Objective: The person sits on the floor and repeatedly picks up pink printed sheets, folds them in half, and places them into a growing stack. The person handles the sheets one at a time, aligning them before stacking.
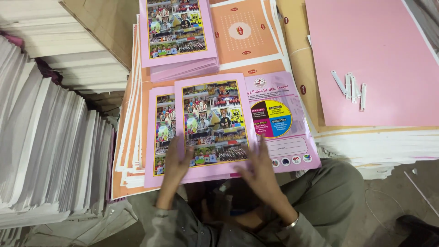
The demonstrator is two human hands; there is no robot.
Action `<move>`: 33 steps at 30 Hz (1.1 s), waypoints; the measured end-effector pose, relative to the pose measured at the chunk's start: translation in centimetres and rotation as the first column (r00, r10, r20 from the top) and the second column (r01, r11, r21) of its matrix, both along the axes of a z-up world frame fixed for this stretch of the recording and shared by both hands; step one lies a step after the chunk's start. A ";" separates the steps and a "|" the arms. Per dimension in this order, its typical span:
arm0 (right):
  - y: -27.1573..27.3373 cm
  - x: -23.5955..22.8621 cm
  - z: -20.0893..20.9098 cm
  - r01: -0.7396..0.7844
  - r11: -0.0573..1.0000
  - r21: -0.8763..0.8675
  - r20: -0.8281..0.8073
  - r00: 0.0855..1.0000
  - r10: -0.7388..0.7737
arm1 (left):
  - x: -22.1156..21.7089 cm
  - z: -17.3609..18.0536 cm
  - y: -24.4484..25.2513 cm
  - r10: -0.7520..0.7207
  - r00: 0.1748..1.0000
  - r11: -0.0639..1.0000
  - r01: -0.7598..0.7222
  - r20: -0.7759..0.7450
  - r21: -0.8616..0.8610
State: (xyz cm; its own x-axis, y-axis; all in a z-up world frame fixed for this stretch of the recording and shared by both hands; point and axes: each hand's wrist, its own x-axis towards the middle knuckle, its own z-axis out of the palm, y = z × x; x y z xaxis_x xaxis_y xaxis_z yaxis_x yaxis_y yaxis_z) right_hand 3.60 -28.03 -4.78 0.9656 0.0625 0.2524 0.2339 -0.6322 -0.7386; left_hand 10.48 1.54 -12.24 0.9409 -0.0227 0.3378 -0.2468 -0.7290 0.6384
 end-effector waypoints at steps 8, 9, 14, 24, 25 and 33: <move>-5.4 3.7 2.3 0.091 0.842 0.532 -0.108 0.993 -0.039 | 0.3 1.7 -3.9 -0.206 0.970 0.856 0.114 -0.132 -0.505; -6.7 4.6 3.6 0.120 0.768 0.629 -0.099 0.992 -0.074 | 0.4 2.2 -4.4 -0.262 0.956 0.767 0.125 -0.130 -0.629; -15.3 8.7 10.6 0.219 0.836 0.503 -0.162 0.974 -0.158 | -1.3 4.0 -5.9 -0.106 0.993 0.952 0.085 -0.057 -0.294; -20.1 25.2 7.2 0.162 0.825 0.541 0.057 0.972 -0.229 | -1.4 5.1 -7.3 -0.154 0.988 0.986 0.155 0.018 -0.066; -20.2 27.6 6.0 0.170 0.806 0.568 0.012 0.977 -0.215 | -1.3 5.2 -7.1 -0.153 0.988 0.984 0.154 0.019 -0.084; -11.3 23.8 1.6 0.397 0.692 -0.603 0.397 0.902 -0.171 | -1.5 4.7 -4.3 0.017 0.993 0.842 -0.079 -0.119 -0.534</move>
